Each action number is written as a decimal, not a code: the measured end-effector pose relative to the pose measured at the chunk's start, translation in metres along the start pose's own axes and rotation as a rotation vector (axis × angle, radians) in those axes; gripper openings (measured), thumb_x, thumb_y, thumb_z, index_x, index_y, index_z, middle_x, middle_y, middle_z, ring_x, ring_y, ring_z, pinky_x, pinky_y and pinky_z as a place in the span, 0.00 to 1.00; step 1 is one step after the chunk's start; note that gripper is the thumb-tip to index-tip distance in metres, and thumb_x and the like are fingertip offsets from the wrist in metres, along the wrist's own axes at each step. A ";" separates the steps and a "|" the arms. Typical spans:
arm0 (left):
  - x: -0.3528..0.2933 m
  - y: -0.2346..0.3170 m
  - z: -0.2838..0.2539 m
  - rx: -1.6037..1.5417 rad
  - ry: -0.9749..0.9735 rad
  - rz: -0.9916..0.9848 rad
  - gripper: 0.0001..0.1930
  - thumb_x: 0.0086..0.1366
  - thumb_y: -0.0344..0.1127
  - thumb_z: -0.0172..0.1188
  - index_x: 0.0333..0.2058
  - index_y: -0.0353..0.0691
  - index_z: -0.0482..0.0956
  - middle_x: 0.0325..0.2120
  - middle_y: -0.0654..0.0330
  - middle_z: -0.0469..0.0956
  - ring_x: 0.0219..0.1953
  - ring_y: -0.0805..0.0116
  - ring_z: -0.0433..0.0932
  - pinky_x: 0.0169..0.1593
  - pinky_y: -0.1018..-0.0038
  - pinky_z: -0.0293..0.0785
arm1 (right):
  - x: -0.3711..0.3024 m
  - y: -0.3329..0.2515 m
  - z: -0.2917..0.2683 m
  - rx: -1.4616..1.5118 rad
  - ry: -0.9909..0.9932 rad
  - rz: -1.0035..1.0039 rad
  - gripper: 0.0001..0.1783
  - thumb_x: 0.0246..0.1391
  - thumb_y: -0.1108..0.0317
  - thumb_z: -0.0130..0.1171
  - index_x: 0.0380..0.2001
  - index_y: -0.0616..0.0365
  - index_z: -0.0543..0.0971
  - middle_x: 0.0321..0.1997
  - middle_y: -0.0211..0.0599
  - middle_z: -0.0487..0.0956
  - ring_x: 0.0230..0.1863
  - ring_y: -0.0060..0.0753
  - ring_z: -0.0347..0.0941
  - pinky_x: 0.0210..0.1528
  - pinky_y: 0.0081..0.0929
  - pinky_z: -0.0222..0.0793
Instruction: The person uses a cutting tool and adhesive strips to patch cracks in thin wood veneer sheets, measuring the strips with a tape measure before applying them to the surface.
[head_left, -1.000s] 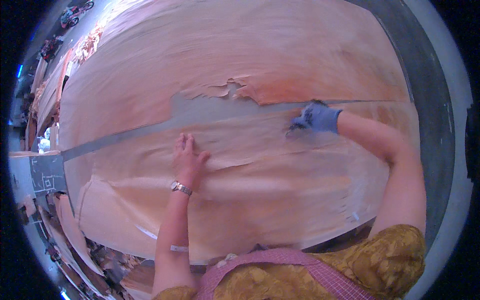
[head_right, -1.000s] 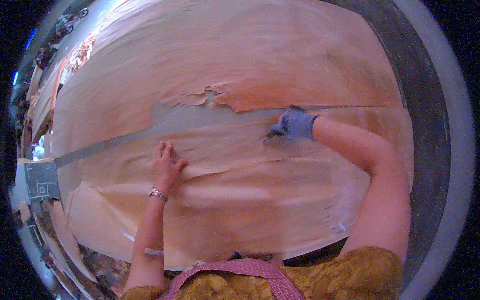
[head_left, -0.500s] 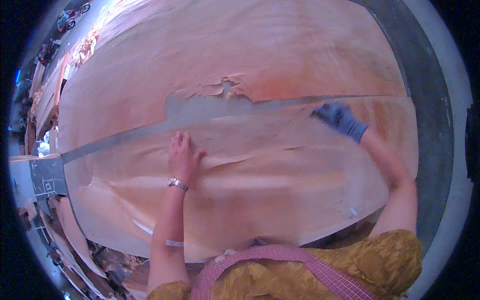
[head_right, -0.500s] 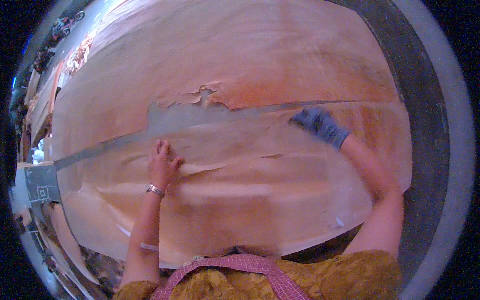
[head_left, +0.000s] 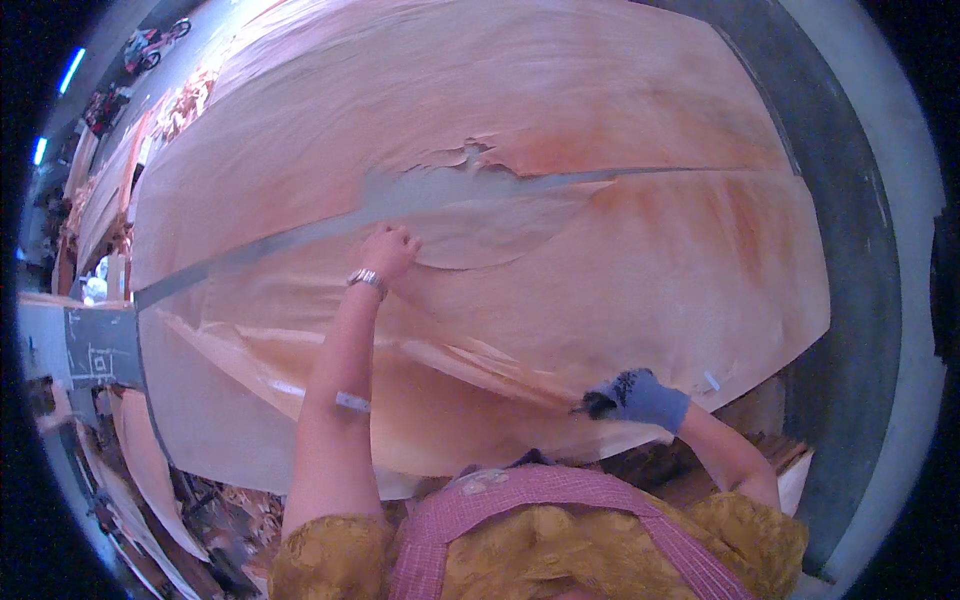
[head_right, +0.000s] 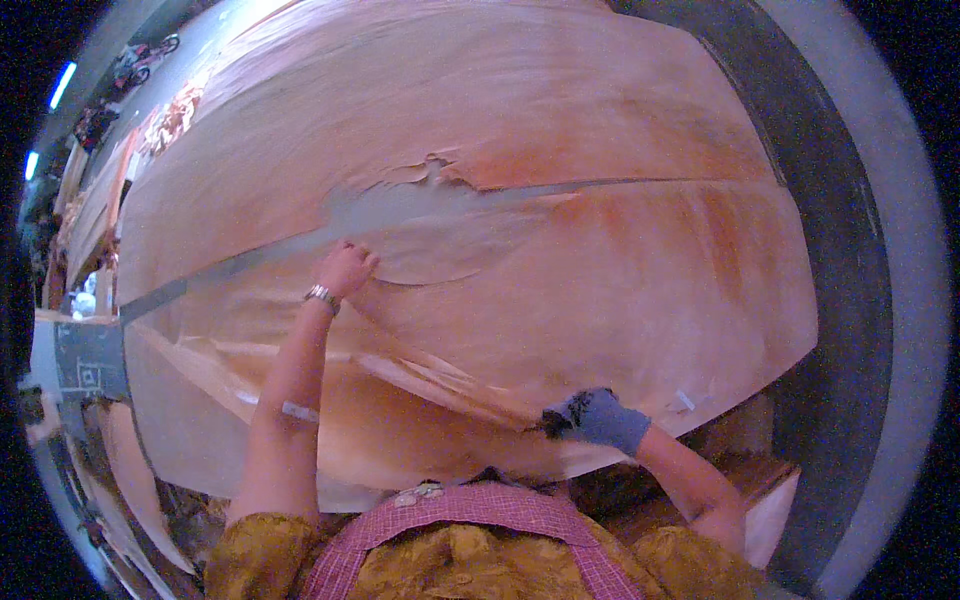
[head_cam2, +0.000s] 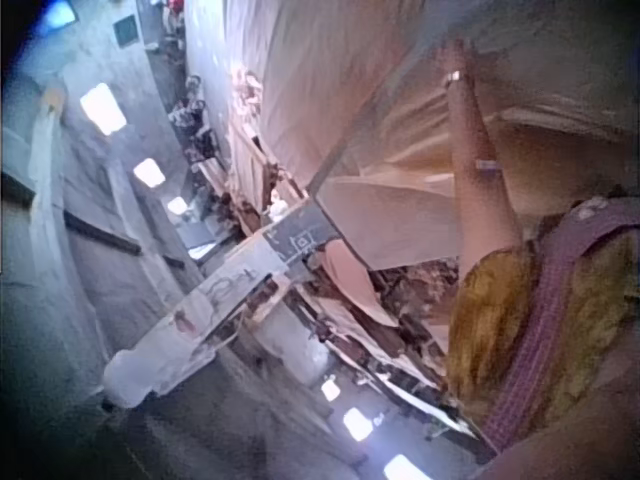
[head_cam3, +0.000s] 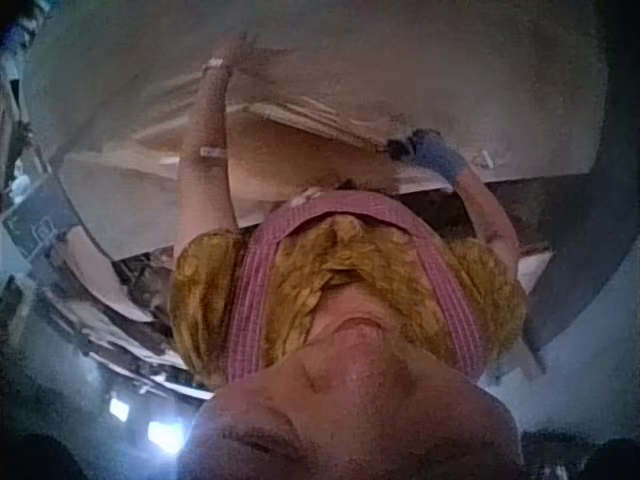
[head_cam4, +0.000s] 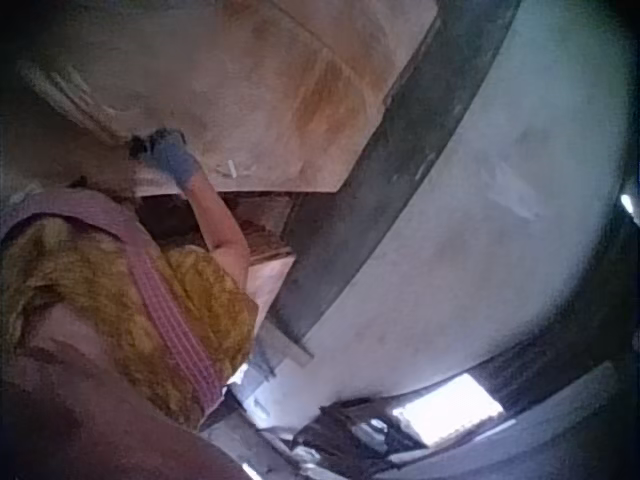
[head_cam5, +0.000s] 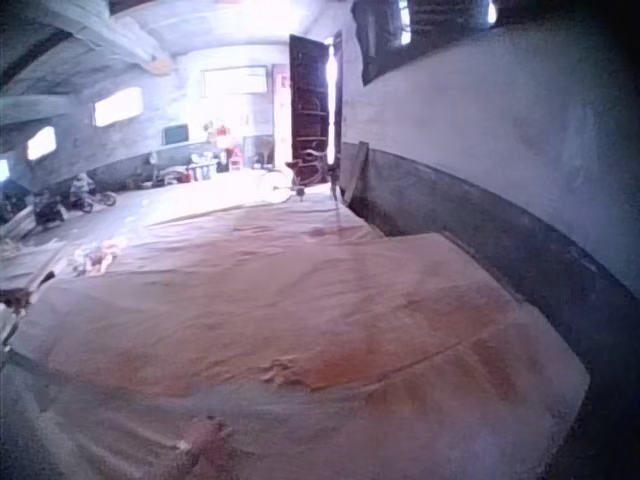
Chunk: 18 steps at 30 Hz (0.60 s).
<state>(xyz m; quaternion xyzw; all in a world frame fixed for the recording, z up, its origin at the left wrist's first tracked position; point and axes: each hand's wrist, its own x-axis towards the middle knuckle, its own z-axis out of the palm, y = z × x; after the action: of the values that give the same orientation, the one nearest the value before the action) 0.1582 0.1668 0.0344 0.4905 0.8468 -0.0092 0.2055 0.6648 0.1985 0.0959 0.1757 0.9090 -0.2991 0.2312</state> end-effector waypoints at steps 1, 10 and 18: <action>0.000 -0.003 -0.003 0.012 -0.039 -0.007 0.21 0.66 0.53 0.49 0.44 0.47 0.81 0.53 0.52 0.74 0.55 0.50 0.72 0.56 0.53 0.70 | -0.012 -0.014 -0.008 0.135 -0.146 0.022 0.20 0.58 0.52 0.56 0.52 0.44 0.79 0.36 0.41 0.82 0.34 0.45 0.79 0.40 0.44 0.73; 0.006 0.004 -0.012 0.062 -0.127 0.007 0.24 0.66 0.51 0.47 0.59 0.54 0.71 0.58 0.53 0.71 0.60 0.50 0.70 0.60 0.45 0.64 | 0.183 -0.068 -0.092 0.621 0.574 -0.006 0.12 0.62 0.64 0.53 0.44 0.60 0.74 0.35 0.56 0.77 0.39 0.60 0.75 0.38 0.48 0.70; -0.012 -0.021 -0.013 -0.112 -0.004 0.021 0.30 0.66 0.48 0.48 0.66 0.48 0.60 0.60 0.50 0.70 0.60 0.47 0.70 0.59 0.46 0.64 | 0.281 -0.110 -0.069 -0.042 0.707 0.262 0.11 0.58 0.63 0.54 0.43 0.54 0.76 0.46 0.48 0.76 0.50 0.57 0.70 0.49 0.48 0.67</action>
<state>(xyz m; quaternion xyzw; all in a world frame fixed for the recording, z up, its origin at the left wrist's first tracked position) 0.1411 0.1489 0.0466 0.4872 0.8403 0.0393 0.2345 0.3593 0.2092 0.0480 0.3779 0.9084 -0.1694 -0.0568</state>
